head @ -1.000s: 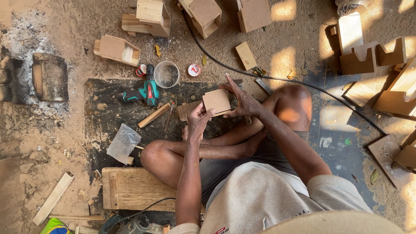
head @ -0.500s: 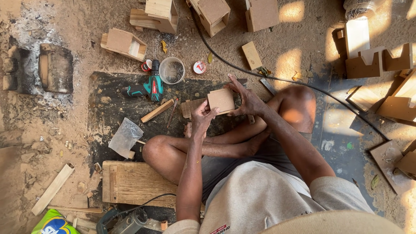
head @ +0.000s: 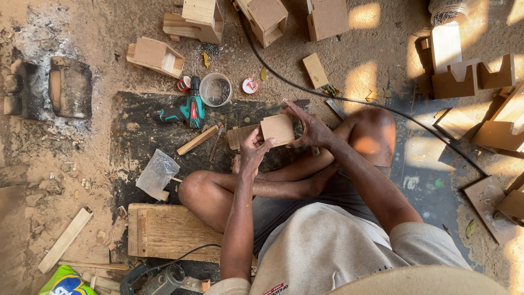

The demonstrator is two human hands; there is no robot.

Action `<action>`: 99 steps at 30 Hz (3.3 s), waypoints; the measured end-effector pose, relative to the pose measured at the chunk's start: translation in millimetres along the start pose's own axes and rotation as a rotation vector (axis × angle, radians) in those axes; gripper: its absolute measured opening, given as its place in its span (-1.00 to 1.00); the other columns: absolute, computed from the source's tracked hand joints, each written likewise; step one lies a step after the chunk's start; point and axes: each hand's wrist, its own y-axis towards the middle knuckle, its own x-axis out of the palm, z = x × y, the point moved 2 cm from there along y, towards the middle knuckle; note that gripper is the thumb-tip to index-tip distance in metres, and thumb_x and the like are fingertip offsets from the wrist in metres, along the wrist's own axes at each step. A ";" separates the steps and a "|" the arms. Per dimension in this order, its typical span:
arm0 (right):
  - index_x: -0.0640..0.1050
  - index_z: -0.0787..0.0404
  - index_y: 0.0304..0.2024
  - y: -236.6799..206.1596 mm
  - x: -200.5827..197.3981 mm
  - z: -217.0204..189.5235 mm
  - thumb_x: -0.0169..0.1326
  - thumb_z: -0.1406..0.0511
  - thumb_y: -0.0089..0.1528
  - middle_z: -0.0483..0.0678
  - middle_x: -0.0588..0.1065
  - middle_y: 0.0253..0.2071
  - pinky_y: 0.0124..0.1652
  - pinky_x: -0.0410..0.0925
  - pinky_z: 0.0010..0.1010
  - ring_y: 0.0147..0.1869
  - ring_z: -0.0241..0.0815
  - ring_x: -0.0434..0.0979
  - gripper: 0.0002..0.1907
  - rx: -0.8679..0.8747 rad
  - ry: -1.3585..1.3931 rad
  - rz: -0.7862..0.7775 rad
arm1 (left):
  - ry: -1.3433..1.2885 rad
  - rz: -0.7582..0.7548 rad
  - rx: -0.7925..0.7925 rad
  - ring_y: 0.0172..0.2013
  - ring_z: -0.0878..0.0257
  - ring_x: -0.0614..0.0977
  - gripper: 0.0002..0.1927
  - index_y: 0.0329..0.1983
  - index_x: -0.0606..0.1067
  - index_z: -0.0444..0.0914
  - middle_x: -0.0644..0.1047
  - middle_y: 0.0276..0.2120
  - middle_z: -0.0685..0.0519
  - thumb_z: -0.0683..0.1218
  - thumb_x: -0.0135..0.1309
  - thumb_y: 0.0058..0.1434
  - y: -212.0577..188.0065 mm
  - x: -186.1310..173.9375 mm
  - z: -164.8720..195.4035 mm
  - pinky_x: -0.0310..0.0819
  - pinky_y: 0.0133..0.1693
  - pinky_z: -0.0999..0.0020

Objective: The person assembles small wooden boxes by hand, using a hammer to drive nails into pre-cut wooden pieces. They repeatedly pick up nails, position the wood pieces, and hammer them together while sitting on the floor.

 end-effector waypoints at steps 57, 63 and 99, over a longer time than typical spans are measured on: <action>-0.19 0.28 0.59 -50.8 69.3 -8.5 0.03 0.04 0.44 0.20 0.35 0.43 0.34 0.30 -0.13 0.46 0.19 0.40 -0.06 0.238 0.007 0.277 | -0.465 0.014 -0.332 -0.13 0.11 0.62 -0.43 0.04 0.53 -0.35 0.57 -0.13 -0.13 0.09 0.31 0.07 7.1 -18.9 -75.2 0.62 -0.05 0.20; -0.19 0.21 0.57 -35.2 68.0 -8.1 0.16 -0.04 0.31 0.21 0.47 0.31 0.23 0.42 -0.12 0.30 0.11 0.55 0.09 0.448 0.200 0.197 | -0.466 0.050 -0.348 -0.10 0.10 0.61 -0.46 0.04 0.56 -0.36 0.58 -0.13 -0.11 0.03 0.32 0.05 -2.5 -22.6 -74.0 0.60 0.02 0.21; -0.23 0.28 0.57 -34.5 92.0 -33.0 0.07 -0.18 0.30 0.04 0.67 -0.07 -0.04 0.50 -0.16 -0.15 0.02 0.71 0.16 0.394 -0.205 0.115 | -0.377 0.111 -0.356 0.15 0.11 0.58 -0.59 0.00 0.59 -0.41 0.62 0.02 -0.15 -0.09 0.32 0.14 -23.7 -33.5 -73.9 0.40 0.31 0.26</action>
